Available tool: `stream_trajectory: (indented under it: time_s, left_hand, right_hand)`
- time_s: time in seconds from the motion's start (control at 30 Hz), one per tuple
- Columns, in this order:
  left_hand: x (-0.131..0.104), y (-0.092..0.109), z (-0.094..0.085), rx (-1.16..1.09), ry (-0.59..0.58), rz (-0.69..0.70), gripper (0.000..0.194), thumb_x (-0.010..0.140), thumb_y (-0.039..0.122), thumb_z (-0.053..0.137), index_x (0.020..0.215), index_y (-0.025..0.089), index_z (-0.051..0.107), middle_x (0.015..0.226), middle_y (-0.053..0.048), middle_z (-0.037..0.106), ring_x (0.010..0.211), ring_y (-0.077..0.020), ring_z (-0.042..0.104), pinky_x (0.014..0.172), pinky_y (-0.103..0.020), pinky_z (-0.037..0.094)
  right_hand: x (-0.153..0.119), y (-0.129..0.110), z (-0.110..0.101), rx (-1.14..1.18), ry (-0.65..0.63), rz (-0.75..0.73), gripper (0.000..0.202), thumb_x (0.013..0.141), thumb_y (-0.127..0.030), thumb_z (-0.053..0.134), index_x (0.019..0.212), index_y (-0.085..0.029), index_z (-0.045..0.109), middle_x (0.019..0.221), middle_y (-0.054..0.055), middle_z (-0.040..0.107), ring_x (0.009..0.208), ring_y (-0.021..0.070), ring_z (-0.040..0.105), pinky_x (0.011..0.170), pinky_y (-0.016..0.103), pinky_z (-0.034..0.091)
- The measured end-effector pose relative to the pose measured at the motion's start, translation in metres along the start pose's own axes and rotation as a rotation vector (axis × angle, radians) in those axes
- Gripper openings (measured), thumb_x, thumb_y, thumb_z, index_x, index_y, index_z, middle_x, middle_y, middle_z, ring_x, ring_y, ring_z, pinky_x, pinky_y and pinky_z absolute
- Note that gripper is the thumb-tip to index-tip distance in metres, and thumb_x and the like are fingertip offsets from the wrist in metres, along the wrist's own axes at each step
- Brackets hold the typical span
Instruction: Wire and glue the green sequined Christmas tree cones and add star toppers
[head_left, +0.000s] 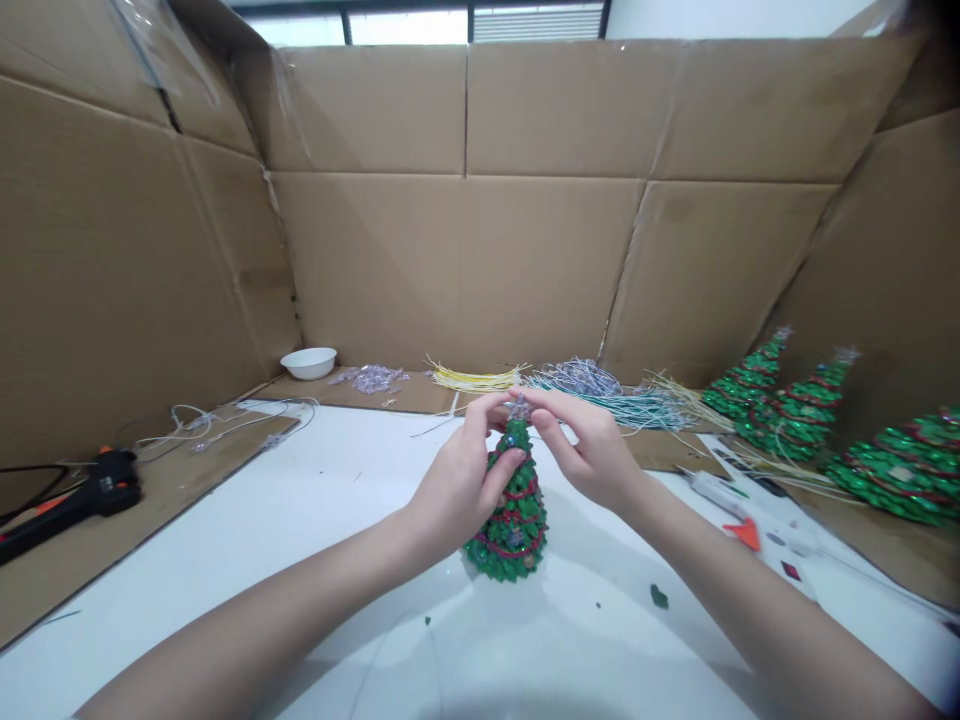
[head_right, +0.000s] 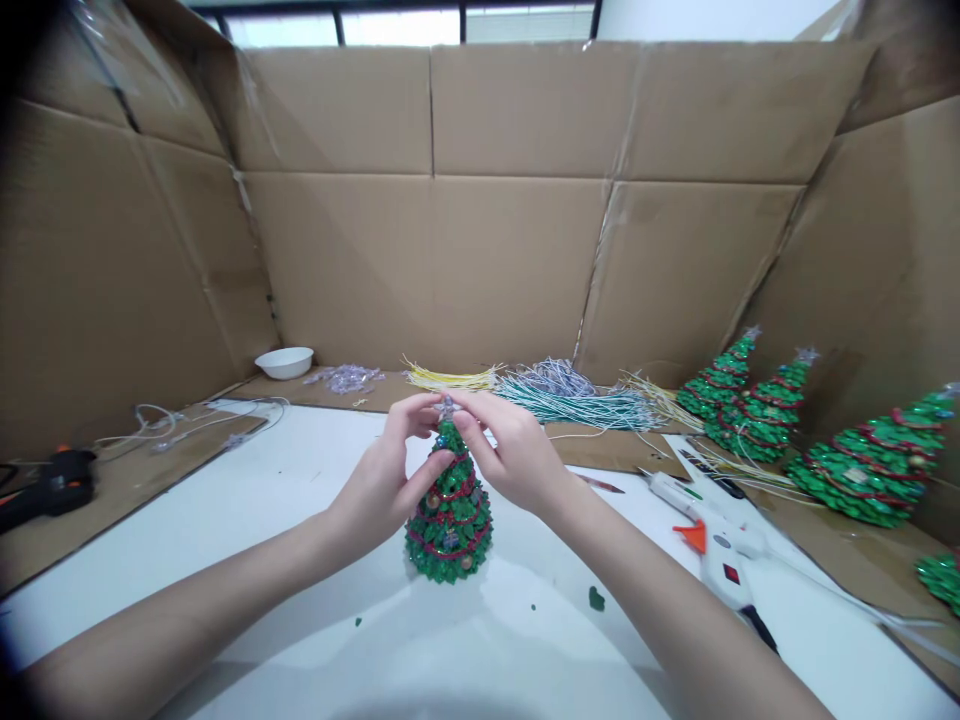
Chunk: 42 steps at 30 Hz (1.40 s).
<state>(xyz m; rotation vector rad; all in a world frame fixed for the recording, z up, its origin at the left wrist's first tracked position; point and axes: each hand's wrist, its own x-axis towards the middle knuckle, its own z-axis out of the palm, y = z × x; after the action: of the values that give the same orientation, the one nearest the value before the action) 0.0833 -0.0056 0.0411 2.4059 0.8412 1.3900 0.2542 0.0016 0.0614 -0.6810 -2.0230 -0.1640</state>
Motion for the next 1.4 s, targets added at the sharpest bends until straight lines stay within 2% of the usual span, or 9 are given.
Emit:
stream_trajectory:
  time_s: [0.2, 0.33, 0.4, 0.63, 0.8, 0.93, 1.07, 1.23, 1.4]
  left_hand:
    - [-0.002, -0.003, 0.002, -0.022, 0.019, 0.041, 0.049, 0.087, 0.015, 0.049, 0.129, 0.022, 0.025, 0.115, -0.011, 0.053, 0.105, -0.0183, 0.055, 0.085, -0.034, 0.049]
    - [-0.002, -0.003, 0.002, -0.020, 0.019, 0.034, 0.052, 0.087, 0.015, 0.050, 0.132, 0.024, 0.025, 0.117, -0.010, 0.055, 0.107, -0.0191, 0.055, 0.086, -0.036, 0.049]
    - [-0.002, -0.003, 0.001, -0.009, 0.018, 0.026, 0.052, 0.087, 0.015, 0.050, 0.132, 0.025, 0.026, 0.116, -0.010, 0.055, 0.107, -0.0194, 0.056, 0.086, -0.036, 0.049]
    - [-0.001, -0.002, 0.001, -0.036, 0.018, -0.003, 0.047, 0.087, 0.016, 0.049, 0.129, 0.025, 0.029, 0.115, -0.010, 0.054, 0.105, -0.0195, 0.056, 0.084, -0.037, 0.050]
    - [-0.003, -0.004, 0.002, -0.069, 0.010, 0.002, 0.048, 0.088, 0.016, 0.048, 0.130, 0.025, 0.028, 0.120, -0.009, 0.053, 0.108, -0.0181, 0.054, 0.086, -0.034, 0.048]
    - [-0.004, -0.005, 0.002, -0.028, -0.008, 0.017, 0.050, 0.089, 0.016, 0.044, 0.134, 0.023, 0.024, 0.122, -0.011, 0.052, 0.110, -0.0193, 0.052, 0.090, -0.037, 0.045]
    - [-0.003, -0.002, 0.001, -0.019, 0.013, 0.005, 0.040, 0.091, 0.019, 0.039, 0.130, 0.022, 0.029, 0.119, -0.010, 0.053, 0.109, -0.0188, 0.053, 0.090, -0.036, 0.046]
    - [0.002, 0.001, -0.003, -0.017, 0.032, 0.002, 0.034, 0.089, 0.022, 0.048, 0.121, 0.022, 0.037, 0.111, -0.007, 0.055, 0.101, -0.0172, 0.056, 0.085, -0.033, 0.048]
    - [0.009, 0.003, -0.007, -0.005, 0.033, -0.021, 0.028, 0.087, 0.019, 0.052, 0.112, 0.021, 0.042, 0.102, -0.006, 0.058, 0.092, -0.0162, 0.059, 0.082, -0.033, 0.049]
  right_hand:
    - [-0.009, 0.011, 0.009, 0.000, 0.033, -0.106, 0.037, 0.096, -0.025, 0.031, 0.127, -0.014, 0.046, 0.117, 0.013, 0.062, 0.109, 0.0179, 0.057, 0.091, 0.034, 0.048]
    - [-0.013, 0.014, 0.015, 0.011, 0.009, -0.108, 0.047, 0.096, -0.042, 0.025, 0.134, -0.016, 0.036, 0.114, 0.013, 0.059, 0.092, 0.0181, 0.059, 0.079, 0.034, 0.052]
    - [-0.013, 0.014, 0.016, -0.002, -0.016, -0.113, 0.054, 0.094, -0.050, 0.023, 0.136, -0.017, 0.032, 0.116, 0.014, 0.058, 0.092, 0.0187, 0.059, 0.077, 0.034, 0.053]
    - [-0.013, 0.008, 0.020, -0.021, -0.073, -0.068, 0.071, 0.086, -0.065, 0.024, 0.137, -0.016, 0.020, 0.122, 0.019, 0.054, 0.109, 0.0260, 0.057, 0.082, 0.040, 0.052]
    - [-0.017, 0.009, 0.031, 0.107, -0.168, 0.036, 0.101, 0.067, -0.081, 0.029, 0.138, -0.015, 0.003, 0.118, 0.025, 0.055, 0.105, 0.0312, 0.060, 0.079, 0.045, 0.051]
    - [-0.018, 0.012, 0.034, 0.138, -0.183, 0.039, 0.106, 0.062, -0.082, 0.037, 0.138, -0.017, 0.000, 0.117, 0.024, 0.056, 0.102, 0.0320, 0.061, 0.079, 0.047, 0.051]
    - [-0.018, 0.010, 0.033, 0.133, -0.182, 0.048, 0.106, 0.063, -0.080, 0.041, 0.137, -0.017, 0.001, 0.120, 0.025, 0.053, 0.105, 0.0321, 0.059, 0.082, 0.047, 0.050]
    - [-0.018, 0.009, 0.034, 0.082, -0.148, 0.031, 0.102, 0.066, -0.078, 0.042, 0.137, -0.020, -0.002, 0.126, 0.025, 0.047, 0.104, 0.0327, 0.060, 0.078, 0.047, 0.051]
    - [-0.019, 0.009, 0.036, 0.054, -0.170, 0.051, 0.100, 0.068, -0.078, 0.037, 0.138, -0.019, -0.005, 0.121, 0.025, 0.051, 0.100, 0.0338, 0.062, 0.073, 0.047, 0.052]
